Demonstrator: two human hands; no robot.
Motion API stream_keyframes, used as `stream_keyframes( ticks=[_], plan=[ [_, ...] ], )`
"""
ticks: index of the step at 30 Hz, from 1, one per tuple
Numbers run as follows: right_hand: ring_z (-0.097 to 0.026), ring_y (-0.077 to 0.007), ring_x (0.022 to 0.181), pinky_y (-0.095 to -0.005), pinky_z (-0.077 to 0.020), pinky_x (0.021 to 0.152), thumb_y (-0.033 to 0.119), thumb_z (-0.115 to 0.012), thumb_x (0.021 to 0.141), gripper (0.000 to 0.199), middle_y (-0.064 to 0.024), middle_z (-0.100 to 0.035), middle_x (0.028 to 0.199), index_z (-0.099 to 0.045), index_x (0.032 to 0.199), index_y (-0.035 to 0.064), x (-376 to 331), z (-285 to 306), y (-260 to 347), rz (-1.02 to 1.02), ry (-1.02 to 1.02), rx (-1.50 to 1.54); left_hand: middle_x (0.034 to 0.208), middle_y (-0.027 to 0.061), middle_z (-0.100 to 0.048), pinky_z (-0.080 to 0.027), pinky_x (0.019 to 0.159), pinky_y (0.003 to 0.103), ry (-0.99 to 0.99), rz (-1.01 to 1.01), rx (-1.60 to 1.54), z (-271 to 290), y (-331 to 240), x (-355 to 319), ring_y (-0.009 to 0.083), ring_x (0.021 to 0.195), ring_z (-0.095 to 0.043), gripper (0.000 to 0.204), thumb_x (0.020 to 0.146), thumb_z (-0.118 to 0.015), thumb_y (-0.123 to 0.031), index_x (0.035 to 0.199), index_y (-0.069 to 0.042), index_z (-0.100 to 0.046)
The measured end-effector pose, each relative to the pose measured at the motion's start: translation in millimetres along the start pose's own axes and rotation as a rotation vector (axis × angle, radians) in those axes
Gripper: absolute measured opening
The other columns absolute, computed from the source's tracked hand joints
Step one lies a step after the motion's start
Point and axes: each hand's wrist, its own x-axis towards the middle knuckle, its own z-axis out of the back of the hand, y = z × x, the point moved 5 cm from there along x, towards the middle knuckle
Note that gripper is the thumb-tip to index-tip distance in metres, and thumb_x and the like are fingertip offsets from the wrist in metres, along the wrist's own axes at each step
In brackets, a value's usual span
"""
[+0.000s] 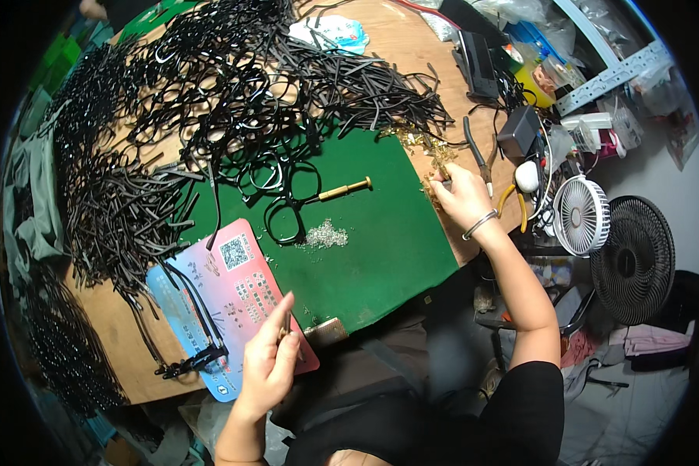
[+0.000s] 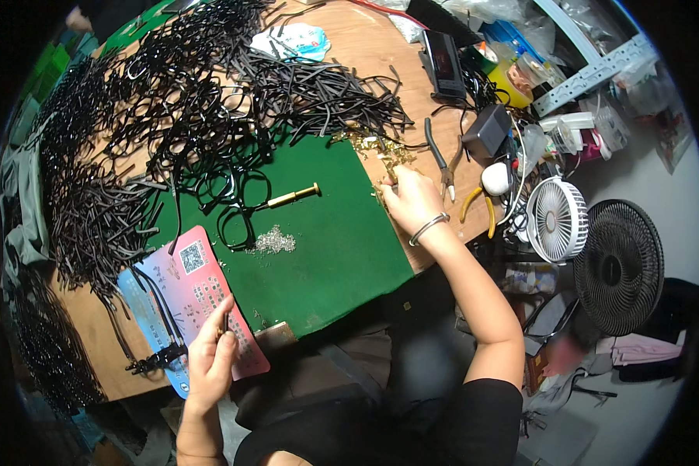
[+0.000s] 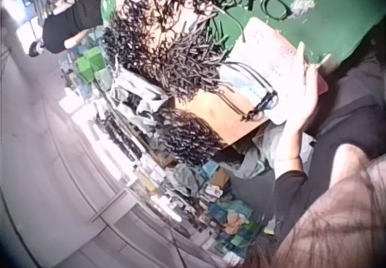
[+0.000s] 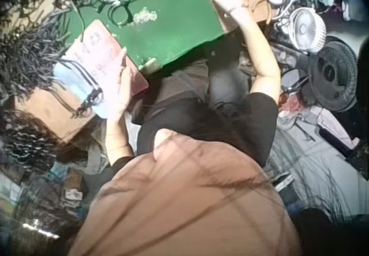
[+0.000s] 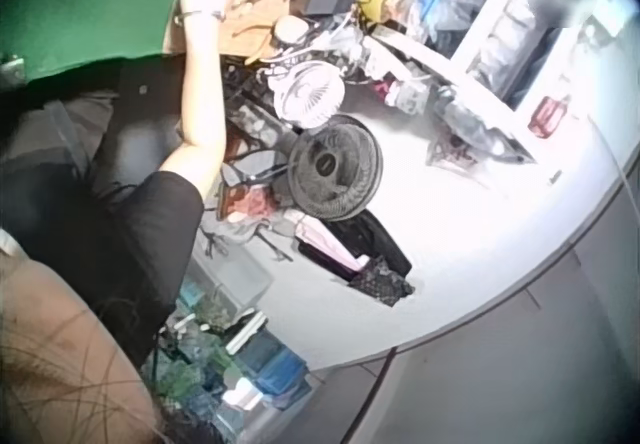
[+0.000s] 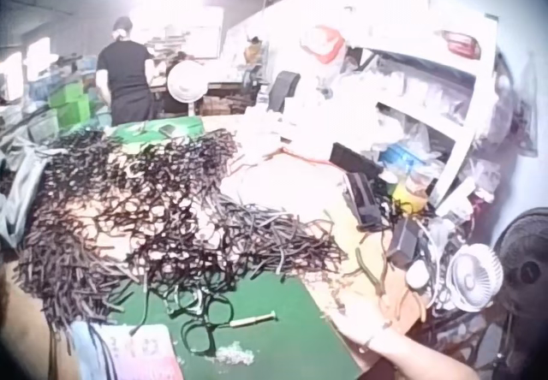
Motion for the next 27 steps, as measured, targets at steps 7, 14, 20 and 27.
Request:
stream_keyframes(
  ticks=[7,14,20,27],
  plan=[
    [-0.061,-0.0350,0.073,-0.0436,-0.0505,0.066,0.015,-0.054,0.079,0.015,-0.0176,-0.060,0.083,-0.054,0.086,0.0016,-5.8,-22.0,10.4,0.191,0.026,-0.356,0.067,0.0022,-0.054,-0.037,0.050,0.017,-0.053,0.165,-0.402,-14.6,10.6,3.9,0.0044,0.053,-0.046,0.034,0.095,-0.042,-0.012,0.125,0.003,-0.045],
    [-0.063,-0.0342,0.072,-0.0416,-0.0519,0.064,0.009,-0.051,0.078,0.013,-0.0207,-0.060,0.081,-0.055,0.087,-0.0001,4.6,-19.1,29.9,0.176,0.136,-0.530,0.080,0.0092,-0.062,-0.040,0.044,0.018,-0.067,0.194,-0.478,-13.6,21.8,1.5,0.0053,0.049,-0.046,0.026,0.095,-0.040,-0.006,0.119,0.004,-0.043],
    [-0.061,-0.0273,0.070,-0.0326,-0.0500,0.063,0.013,-0.062,0.077,0.013,-0.0134,-0.060,0.077,-0.061,0.084,0.0011,-66.1,5.6,113.0,0.360,0.510,0.359,0.089,0.0091,-0.064,-0.038,0.045,0.017,0.031,0.241,-0.492,-32.1,22.7,-1.5,0.0037,0.049,-0.044,0.020,0.095,-0.042,-0.007,0.113,0.002,-0.047],
    [-0.060,-0.0209,0.067,-0.0284,-0.0479,0.058,0.002,-0.064,0.076,0.007,-0.0087,-0.059,0.078,-0.061,0.082,0.0014,-95.2,-26.4,144.6,0.600,0.527,0.636,0.091,0.0107,-0.064,-0.036,0.046,0.016,0.161,0.316,-0.674,-39.2,8.6,-5.0,0.0030,0.049,-0.042,0.023,0.096,-0.043,-0.013,0.114,0.001,-0.046]
  ],
)
